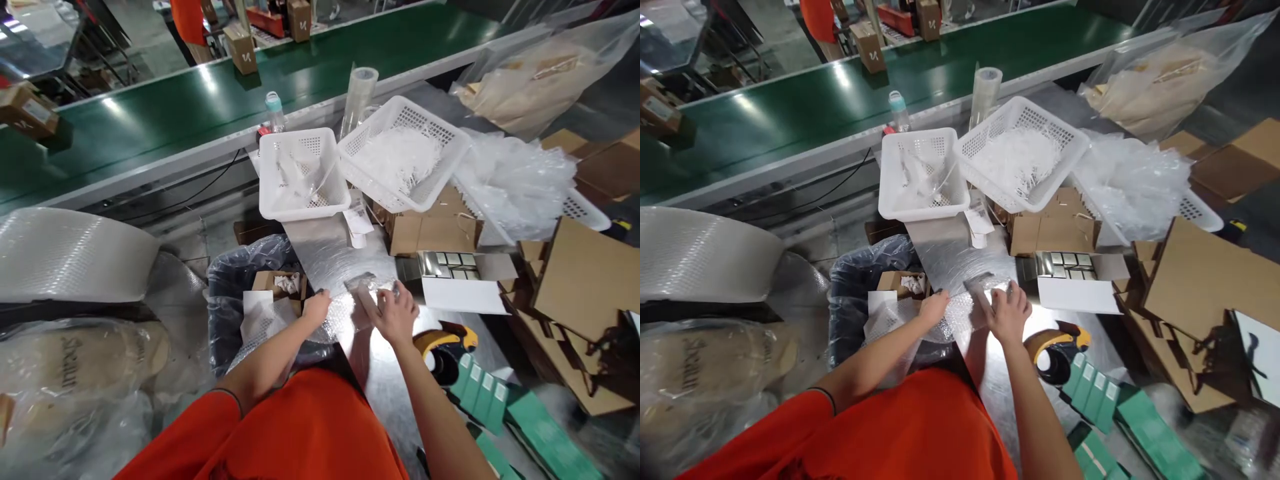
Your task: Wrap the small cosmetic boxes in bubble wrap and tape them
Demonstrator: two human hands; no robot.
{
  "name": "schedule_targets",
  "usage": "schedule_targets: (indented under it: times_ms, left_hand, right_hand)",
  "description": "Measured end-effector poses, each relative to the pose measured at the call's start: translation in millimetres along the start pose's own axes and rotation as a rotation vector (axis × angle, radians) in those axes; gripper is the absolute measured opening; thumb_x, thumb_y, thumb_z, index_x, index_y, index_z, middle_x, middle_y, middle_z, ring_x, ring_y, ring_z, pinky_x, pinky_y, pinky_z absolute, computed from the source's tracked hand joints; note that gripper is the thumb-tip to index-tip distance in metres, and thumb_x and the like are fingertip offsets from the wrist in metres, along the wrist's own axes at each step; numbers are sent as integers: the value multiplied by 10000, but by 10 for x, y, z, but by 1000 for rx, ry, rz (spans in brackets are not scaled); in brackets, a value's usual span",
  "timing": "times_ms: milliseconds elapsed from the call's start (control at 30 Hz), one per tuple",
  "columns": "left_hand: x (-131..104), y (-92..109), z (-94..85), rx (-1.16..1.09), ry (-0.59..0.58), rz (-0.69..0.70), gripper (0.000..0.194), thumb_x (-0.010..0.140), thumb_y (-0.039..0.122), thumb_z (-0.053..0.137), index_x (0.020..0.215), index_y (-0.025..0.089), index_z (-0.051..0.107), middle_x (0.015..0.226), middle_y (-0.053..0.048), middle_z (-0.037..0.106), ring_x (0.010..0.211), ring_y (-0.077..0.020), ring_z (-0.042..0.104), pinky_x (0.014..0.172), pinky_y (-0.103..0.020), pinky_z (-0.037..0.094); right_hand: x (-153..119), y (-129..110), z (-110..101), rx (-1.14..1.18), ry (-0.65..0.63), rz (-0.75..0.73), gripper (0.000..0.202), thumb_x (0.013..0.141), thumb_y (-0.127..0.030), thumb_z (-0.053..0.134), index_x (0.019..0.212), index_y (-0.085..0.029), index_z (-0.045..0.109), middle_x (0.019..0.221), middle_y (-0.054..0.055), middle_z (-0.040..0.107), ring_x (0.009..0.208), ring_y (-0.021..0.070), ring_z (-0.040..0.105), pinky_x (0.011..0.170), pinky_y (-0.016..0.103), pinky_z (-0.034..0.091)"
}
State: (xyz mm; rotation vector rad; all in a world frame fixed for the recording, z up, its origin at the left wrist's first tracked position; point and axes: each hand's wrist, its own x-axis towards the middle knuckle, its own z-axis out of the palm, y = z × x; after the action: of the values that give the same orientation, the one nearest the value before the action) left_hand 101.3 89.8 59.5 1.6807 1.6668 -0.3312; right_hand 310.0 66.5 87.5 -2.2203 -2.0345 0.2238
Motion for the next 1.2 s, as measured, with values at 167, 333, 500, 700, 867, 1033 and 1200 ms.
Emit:
schedule_targets:
  times_ms: [167, 333, 500, 700, 867, 1033, 1200]
  left_hand:
    - [4, -21, -50, 51, 43, 13, 312, 1045, 339, 369, 1235, 181, 559, 1140, -138, 704, 1074, -234, 681, 844, -304, 480]
    - [-152, -370, -17, -1, 53, 150, 197, 934, 391, 592, 973, 203, 636, 994, -54, 721, 985, -208, 676, 834, -275, 469]
    - [-326, -969, 118, -92, 137, 162, 147, 853, 187, 536, 710, 209, 562, 797, 22, 686, 838, -154, 648, 794, -250, 493]
    - [-475, -1134, 34, 1, 331, 108, 169, 857, 192, 430, 879, 231, 592, 857, -38, 675, 909, -253, 658, 866, -420, 531]
    - [-506, -580, 134, 163, 342, 431, 317, 900, 190, 439, 1164, 206, 614, 1354, -127, 594, 1310, -277, 507, 1126, -441, 382]
    - [-468, -24, 332, 421, 163, 531, 463, 901, 117, 478, 1360, 143, 529, 1520, -137, 469, 1370, -282, 458, 1152, -394, 337]
    - [-410, -10, 282, 405, 123, 511, 502, 875, 77, 526, 1370, 163, 530, 1509, -137, 486, 1365, -264, 468, 1136, -397, 370]
  right_hand:
    - [-32, -126, 49, -69, -18, -5, 371, 791, -267, 586, 1155, -208, 629, 1594, 172, 313, 1397, 411, 292, 1064, 592, 267]
    - [-44, -207, -17, -88, -69, 2, 420, 821, -213, 561, 1238, -196, 615, 1610, 187, 300, 1438, 442, 251, 1090, 660, 207]
    - [-97, -371, -142, -33, -71, 32, 430, 864, -192, 536, 1288, -211, 604, 1618, 172, 294, 1492, 422, 154, 1123, 700, 128]
    - [-967, -22, -128, 179, 154, 74, 386, 923, -265, 457, 1274, -190, 598, 1476, 187, 465, 1373, 326, 396, 1105, 530, 338]
    - [-2412, 763, 19, 177, 148, 430, 337, 924, -282, 379, 1103, -146, 630, 1077, 182, 641, 1035, 308, 591, 911, 469, 486]
    - [-3453, 978, 142, -117, -22, 571, 353, 894, -250, 365, 1058, -196, 674, 1034, 178, 660, 981, 358, 626, 832, 511, 498]
    - [-3652, 1095, 387, -163, 26, 621, 475, 916, -357, 256, 1039, -249, 702, 1030, 189, 654, 940, 389, 641, 774, 542, 514]
